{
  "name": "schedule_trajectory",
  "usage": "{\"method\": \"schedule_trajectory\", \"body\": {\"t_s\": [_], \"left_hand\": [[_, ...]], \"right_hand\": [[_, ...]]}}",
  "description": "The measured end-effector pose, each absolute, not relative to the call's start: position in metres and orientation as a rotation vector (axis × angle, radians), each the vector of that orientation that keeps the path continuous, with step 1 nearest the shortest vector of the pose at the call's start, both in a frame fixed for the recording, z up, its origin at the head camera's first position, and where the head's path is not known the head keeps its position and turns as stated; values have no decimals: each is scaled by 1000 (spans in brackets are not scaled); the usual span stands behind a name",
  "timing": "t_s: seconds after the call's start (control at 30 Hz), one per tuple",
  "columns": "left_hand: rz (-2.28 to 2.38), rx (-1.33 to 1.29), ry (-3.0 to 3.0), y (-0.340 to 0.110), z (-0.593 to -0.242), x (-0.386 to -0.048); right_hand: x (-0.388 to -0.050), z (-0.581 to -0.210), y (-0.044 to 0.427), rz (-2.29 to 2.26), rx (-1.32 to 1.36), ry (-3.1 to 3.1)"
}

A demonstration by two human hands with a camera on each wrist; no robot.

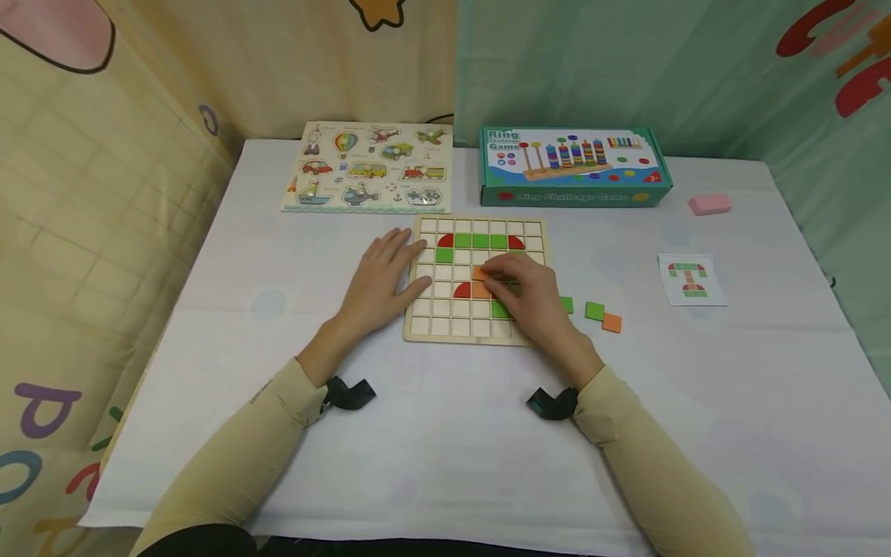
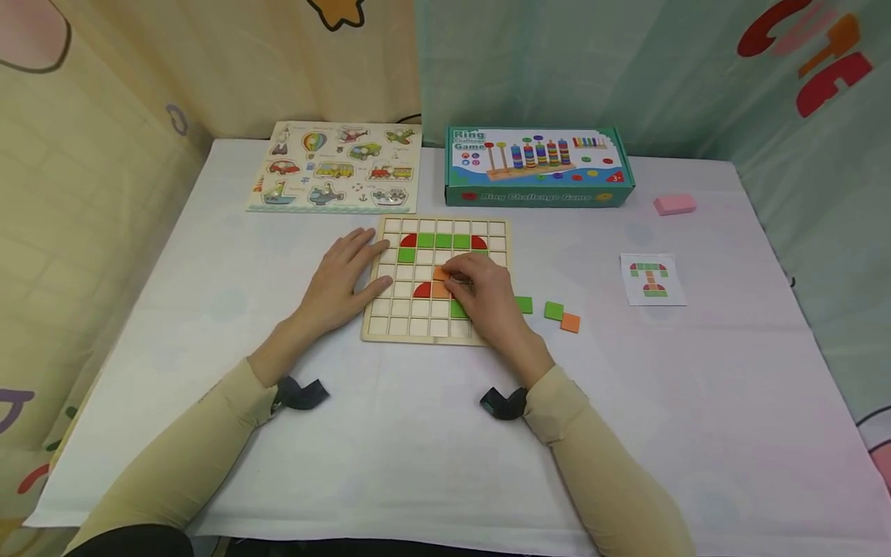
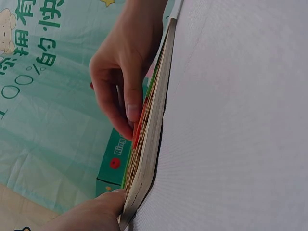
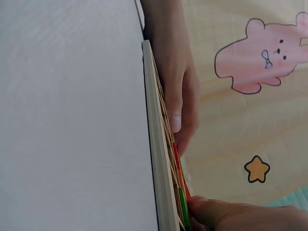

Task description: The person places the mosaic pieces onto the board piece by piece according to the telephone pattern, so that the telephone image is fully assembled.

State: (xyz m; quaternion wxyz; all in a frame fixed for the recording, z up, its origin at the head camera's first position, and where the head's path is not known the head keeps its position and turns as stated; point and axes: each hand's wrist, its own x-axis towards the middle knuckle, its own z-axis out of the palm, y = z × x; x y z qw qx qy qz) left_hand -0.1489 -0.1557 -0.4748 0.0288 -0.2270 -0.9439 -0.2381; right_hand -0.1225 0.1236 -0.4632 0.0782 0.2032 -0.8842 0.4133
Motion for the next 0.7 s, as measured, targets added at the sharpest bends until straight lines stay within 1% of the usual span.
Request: {"method": "schedule_trajectory", "body": {"t_s": [0.2,0.33,0.7], "left_hand": [[-732,-701,-2914,-154,-475,-148],[-740,-702,-2913,-154,-474,-148],[-729,-701,-2912,-155,-476,-149]], "right_hand": [[-120,-464,122,1146,657,-2621],[-120,-465,122,1070,622,-2586],[-124,-469,122,1080,602,-2537]]}}
